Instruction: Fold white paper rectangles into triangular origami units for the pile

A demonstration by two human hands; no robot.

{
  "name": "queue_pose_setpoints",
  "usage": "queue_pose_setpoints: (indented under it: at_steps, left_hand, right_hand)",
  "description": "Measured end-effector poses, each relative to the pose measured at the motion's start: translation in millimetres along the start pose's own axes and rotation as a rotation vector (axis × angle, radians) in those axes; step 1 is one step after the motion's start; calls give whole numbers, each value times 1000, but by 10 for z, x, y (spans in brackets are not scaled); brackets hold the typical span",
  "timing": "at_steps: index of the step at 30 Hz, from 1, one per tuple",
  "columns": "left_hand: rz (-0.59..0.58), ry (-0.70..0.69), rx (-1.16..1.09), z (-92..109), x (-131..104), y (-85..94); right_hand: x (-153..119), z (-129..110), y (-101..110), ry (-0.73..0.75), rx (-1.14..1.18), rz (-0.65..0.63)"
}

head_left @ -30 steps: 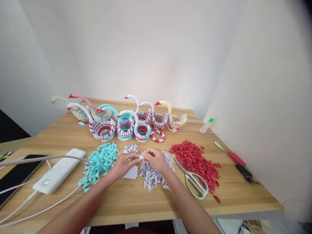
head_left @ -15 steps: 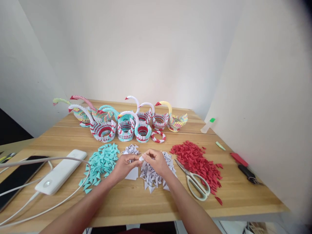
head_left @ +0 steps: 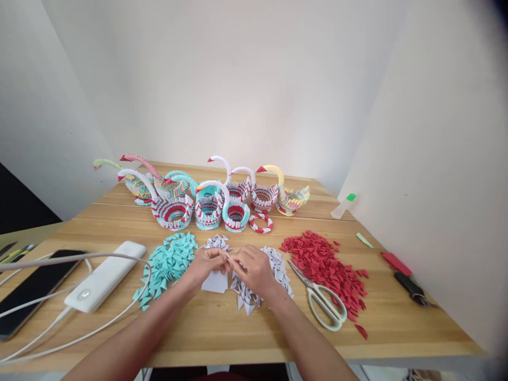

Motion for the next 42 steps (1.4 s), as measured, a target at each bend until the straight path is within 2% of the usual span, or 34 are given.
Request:
queue_pose_setpoints:
  at_steps: [1, 3, 5, 7, 10, 18, 28, 34, 39, 42]
  left_hand:
    - [-13, 25, -35, -16, 3, 2]
    - [-56, 37, -46, -21, 3, -5]
    - [-79, 3, 0, 3, 0, -13]
    - [-47, -58, 64, 41, -1, -5]
    - [5, -111, 121, 85, -3, 8]
    - [-38, -150, 128, 129, -36, -6]
    - [-14, -199, 210, 105, -19, 2]
    - [13, -201, 233, 109, -29, 1]
    - [93, -401, 478, 214, -79, 5]
    - [93, -495, 583, 241, -103, -9]
  right_hand:
    - [4, -10, 0, 14, -10, -5]
    - [16, 18, 23, -65, 29, 24]
    - [21, 100, 53, -252, 146, 68]
    - [6, 193, 53, -454, 294, 79]
    - [-20, 269, 15, -604, 434, 51]
    - [-38, 255, -26, -557, 482, 4]
    - [6, 147, 21, -430, 363, 25]
    - [8, 137, 23, -423, 369, 30]
    - [-6, 155, -8, -530, 469, -17]
    - [-25, 209, -38, -609, 544, -27]
Point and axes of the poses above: each hand's wrist, its own x-axis towards the middle knuckle, its own y-axis out of the back of the hand, z = x × y, the point moved 4 cm from there along x, towards the middle knuckle, and after that the axes turned 3 degrees about z, right-handed, at the moved point
